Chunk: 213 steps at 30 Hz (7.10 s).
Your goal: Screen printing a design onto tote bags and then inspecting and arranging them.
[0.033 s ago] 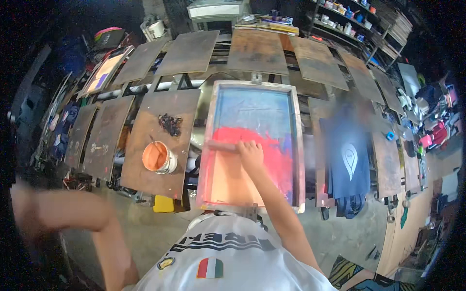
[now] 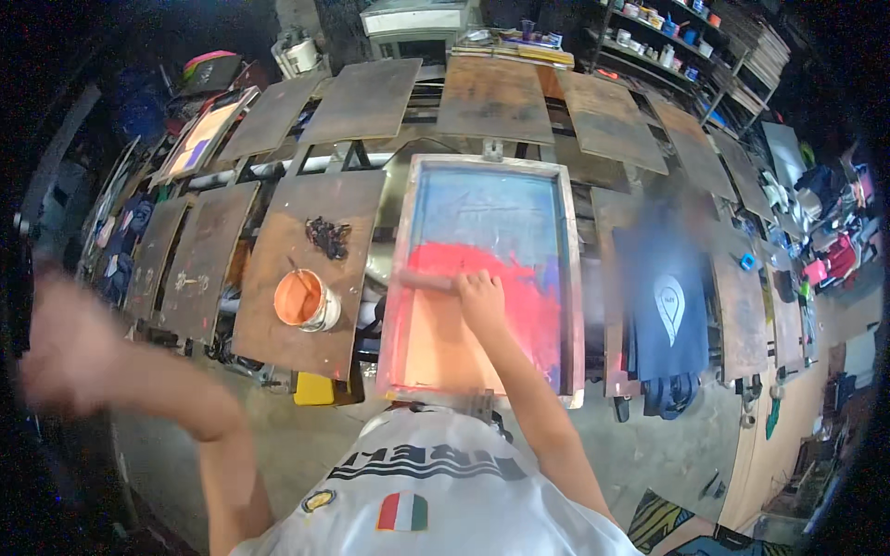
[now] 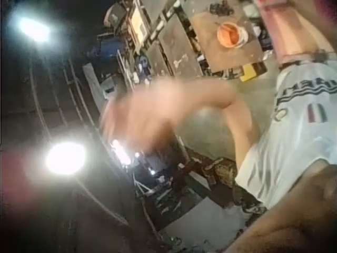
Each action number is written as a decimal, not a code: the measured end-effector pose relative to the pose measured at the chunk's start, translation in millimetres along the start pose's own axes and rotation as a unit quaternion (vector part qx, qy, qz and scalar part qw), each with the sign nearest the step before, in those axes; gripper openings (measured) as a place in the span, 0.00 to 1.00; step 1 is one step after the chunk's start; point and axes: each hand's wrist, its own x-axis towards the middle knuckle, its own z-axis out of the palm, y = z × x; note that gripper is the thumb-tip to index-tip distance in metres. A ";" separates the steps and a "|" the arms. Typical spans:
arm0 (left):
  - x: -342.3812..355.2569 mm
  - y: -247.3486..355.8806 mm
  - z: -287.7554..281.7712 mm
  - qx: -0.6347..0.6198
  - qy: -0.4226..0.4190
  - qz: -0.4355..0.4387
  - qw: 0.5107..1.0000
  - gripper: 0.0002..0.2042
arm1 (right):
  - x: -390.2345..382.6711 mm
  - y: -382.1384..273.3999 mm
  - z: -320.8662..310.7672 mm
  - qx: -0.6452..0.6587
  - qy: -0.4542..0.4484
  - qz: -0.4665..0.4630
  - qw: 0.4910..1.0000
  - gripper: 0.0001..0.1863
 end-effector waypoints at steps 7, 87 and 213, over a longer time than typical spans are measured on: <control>-337.8 52.0 -86.5 -0.831 -0.347 0.406 0.154 0.32 | -77.9 -20.2 -18.9 0.030 -0.016 -0.124 0.992 0.08; -382.2 91.2 -72.8 -0.778 -0.371 0.492 0.127 0.19 | -38.6 -30.5 -54.0 0.183 -0.199 -0.032 0.962 0.12; -355.1 138.5 -104.3 -0.814 -0.091 0.573 0.026 0.23 | -85.4 -103.3 -77.4 0.113 -0.147 0.236 0.954 0.21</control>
